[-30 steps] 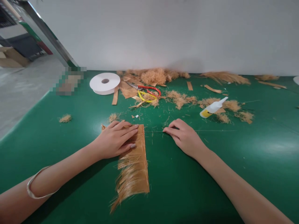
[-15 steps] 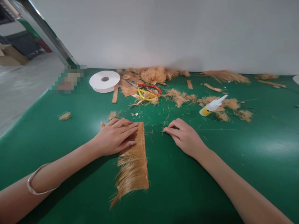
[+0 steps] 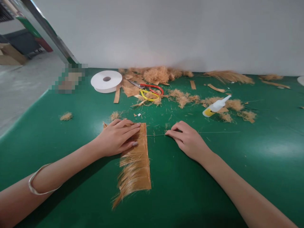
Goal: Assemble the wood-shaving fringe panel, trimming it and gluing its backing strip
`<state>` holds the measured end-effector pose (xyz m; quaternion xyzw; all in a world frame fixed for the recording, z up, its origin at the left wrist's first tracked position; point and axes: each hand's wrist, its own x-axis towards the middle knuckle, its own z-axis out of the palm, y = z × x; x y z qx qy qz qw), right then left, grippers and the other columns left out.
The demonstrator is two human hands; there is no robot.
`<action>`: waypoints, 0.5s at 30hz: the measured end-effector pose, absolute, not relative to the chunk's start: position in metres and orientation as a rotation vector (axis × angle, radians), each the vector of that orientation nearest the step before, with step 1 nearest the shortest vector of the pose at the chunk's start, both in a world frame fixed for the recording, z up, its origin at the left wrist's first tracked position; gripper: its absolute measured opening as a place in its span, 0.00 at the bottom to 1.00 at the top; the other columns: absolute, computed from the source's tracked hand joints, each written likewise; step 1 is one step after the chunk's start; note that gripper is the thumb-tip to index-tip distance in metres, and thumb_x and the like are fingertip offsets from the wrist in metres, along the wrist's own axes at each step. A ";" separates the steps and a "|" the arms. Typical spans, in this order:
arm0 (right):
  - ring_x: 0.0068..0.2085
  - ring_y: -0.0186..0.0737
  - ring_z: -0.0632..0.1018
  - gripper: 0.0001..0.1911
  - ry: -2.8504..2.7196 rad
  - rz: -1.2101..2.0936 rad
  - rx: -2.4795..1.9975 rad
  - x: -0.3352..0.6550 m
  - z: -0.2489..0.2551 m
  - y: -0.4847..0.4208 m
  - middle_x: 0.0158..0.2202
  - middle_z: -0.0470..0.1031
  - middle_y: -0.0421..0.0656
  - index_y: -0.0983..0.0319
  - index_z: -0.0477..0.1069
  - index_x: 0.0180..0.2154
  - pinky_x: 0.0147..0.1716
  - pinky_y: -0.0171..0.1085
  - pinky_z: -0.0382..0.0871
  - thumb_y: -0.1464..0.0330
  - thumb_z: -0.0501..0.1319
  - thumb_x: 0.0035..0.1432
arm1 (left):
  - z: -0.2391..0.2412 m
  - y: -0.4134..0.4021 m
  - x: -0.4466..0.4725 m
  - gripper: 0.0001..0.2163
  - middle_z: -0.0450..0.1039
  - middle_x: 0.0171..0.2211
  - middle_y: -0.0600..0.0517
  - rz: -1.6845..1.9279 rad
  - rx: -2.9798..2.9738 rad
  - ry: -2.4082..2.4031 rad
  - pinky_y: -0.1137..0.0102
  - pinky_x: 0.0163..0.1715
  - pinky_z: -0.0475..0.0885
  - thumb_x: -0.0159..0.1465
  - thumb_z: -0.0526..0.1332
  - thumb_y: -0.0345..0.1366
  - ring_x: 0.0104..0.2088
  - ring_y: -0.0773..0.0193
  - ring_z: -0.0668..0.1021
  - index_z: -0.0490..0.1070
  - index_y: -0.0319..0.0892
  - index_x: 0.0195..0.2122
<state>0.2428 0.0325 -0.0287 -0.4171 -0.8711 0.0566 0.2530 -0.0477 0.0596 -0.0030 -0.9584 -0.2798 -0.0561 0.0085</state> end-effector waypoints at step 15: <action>0.34 0.39 0.70 0.11 -2.374 0.162 -1.133 0.244 -0.030 0.023 0.32 0.71 0.45 0.58 0.73 0.38 0.36 0.40 0.66 0.74 0.53 0.61 | -0.006 0.060 -0.047 0.21 0.65 0.57 0.46 -0.169 -2.979 -0.873 0.60 0.48 0.60 0.67 0.47 0.44 0.53 0.54 0.66 0.63 0.39 0.56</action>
